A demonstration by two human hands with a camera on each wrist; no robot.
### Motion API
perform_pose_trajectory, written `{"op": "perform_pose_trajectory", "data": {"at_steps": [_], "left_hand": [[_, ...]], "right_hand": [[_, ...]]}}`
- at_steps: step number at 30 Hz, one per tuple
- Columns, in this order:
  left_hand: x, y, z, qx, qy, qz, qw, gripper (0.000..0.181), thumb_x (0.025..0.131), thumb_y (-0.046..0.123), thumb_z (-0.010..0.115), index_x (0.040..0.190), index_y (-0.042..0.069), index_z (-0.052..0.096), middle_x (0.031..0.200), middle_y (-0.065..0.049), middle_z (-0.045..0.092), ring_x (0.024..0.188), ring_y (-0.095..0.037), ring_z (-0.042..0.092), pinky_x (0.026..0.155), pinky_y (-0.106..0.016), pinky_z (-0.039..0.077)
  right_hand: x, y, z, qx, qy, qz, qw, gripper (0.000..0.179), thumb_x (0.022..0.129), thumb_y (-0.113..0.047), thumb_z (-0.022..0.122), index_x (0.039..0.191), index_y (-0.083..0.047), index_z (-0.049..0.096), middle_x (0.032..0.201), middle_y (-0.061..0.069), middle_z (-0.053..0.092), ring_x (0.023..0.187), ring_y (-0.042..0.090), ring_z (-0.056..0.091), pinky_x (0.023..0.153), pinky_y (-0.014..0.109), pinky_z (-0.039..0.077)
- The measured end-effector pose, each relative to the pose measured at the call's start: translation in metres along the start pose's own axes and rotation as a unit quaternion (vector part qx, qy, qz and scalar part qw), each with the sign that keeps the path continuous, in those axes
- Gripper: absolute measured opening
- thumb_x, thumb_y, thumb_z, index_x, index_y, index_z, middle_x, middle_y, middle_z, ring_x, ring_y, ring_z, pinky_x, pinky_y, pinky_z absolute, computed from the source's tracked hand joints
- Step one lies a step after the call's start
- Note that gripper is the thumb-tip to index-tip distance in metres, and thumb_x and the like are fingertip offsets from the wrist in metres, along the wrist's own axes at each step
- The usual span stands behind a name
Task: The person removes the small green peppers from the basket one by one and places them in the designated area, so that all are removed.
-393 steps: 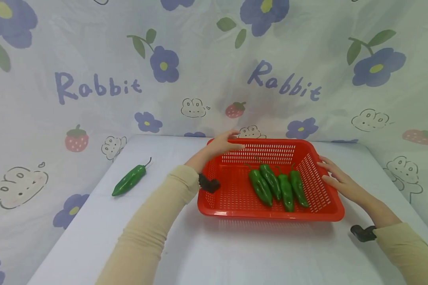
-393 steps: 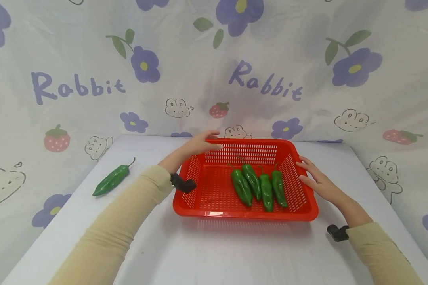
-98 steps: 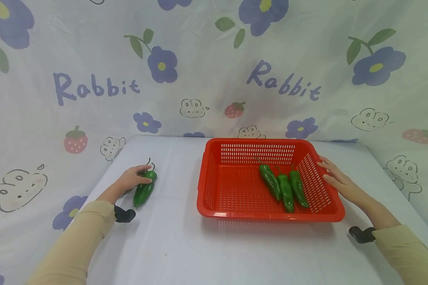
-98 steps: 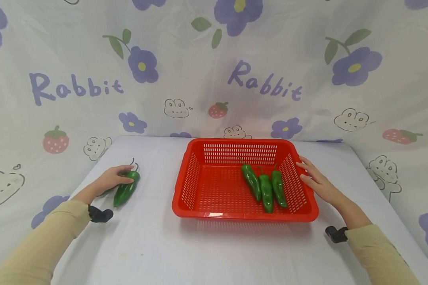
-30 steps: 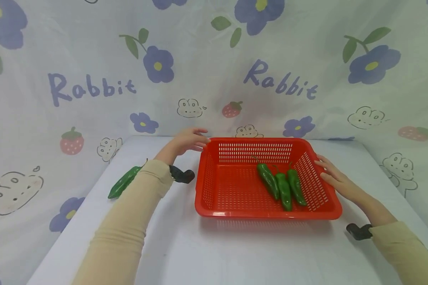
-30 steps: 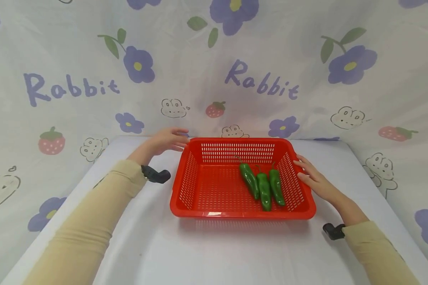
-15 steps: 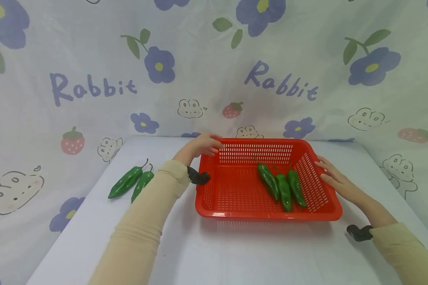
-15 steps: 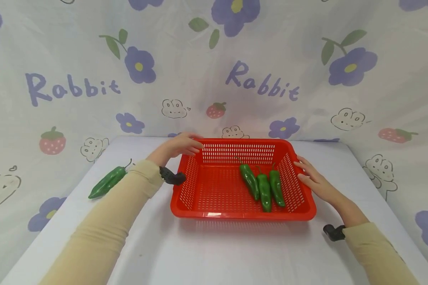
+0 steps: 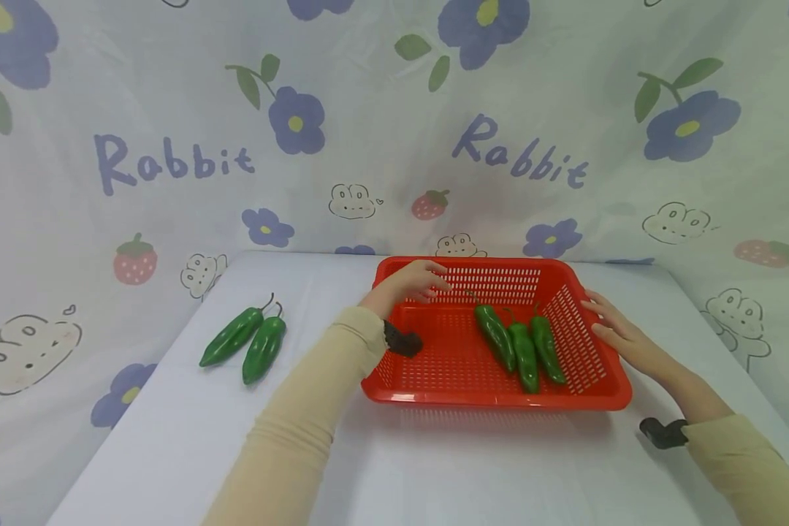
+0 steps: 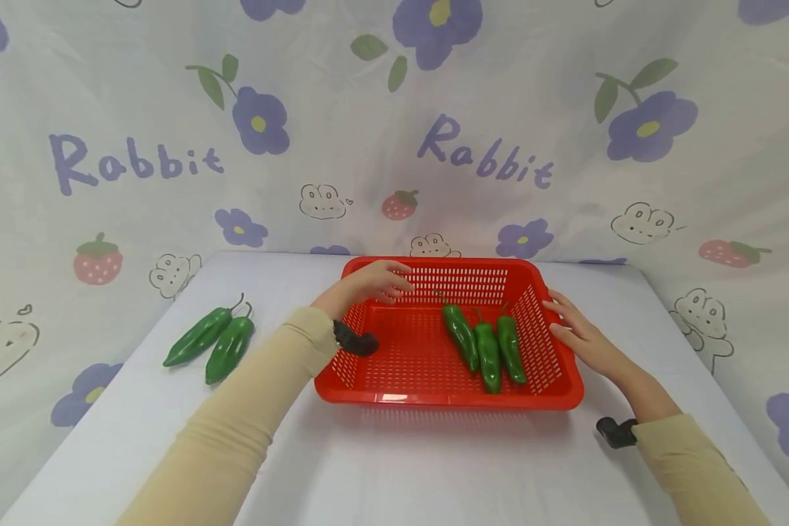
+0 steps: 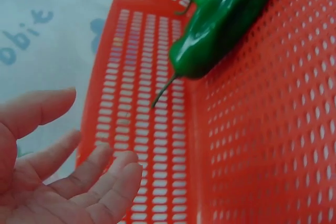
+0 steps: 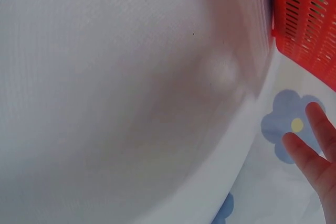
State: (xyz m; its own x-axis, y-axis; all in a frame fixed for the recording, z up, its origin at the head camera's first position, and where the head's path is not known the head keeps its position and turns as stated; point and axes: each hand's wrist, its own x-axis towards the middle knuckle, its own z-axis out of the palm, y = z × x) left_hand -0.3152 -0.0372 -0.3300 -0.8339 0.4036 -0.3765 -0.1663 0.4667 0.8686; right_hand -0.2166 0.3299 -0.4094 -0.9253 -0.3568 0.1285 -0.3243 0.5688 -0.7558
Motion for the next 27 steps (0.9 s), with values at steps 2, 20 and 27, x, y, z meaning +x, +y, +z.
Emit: {"op": "perform_pose_trajectory", "data": {"at_steps": [2,20,27], "left_hand": [[0.003,-0.002,0.005,0.004,-0.003,0.004,1.0,0.052,0.087,0.013,0.06,0.135,0.006,0.041,0.13,-0.014,0.046,0.114,-0.036,0.05,0.095,-0.042,0.044],[0.026,-0.021,0.034,-0.001,-0.055,0.028,0.9981,0.058,0.084,0.014,0.064,0.137,0.009,0.041,0.13,-0.012,0.048,0.114,-0.032,0.051,0.092,-0.041,0.046],[0.029,-0.02,0.046,0.02,-0.084,0.029,0.9959,0.059,0.083,0.015,0.065,0.137,0.01,0.04,0.133,-0.011,0.046,0.114,-0.031,0.051,0.091,-0.041,0.047]], "right_hand": [[0.0,0.001,0.0,0.0,0.0,0.001,1.0,0.053,0.096,-0.019,0.041,0.146,-0.013,0.021,0.153,0.011,0.005,0.129,-0.004,0.019,0.088,0.064,0.036],[0.001,-0.002,0.002,0.006,0.0,0.002,1.0,0.053,0.096,-0.018,0.041,0.144,-0.008,0.023,0.152,0.014,0.006,0.137,0.028,0.014,0.088,0.065,0.033],[0.0,-0.002,0.001,0.006,-0.002,0.017,0.9998,0.052,0.097,-0.02,0.039,0.144,-0.007,0.021,0.152,0.016,0.002,0.139,0.027,0.006,0.09,0.07,0.026]]}}
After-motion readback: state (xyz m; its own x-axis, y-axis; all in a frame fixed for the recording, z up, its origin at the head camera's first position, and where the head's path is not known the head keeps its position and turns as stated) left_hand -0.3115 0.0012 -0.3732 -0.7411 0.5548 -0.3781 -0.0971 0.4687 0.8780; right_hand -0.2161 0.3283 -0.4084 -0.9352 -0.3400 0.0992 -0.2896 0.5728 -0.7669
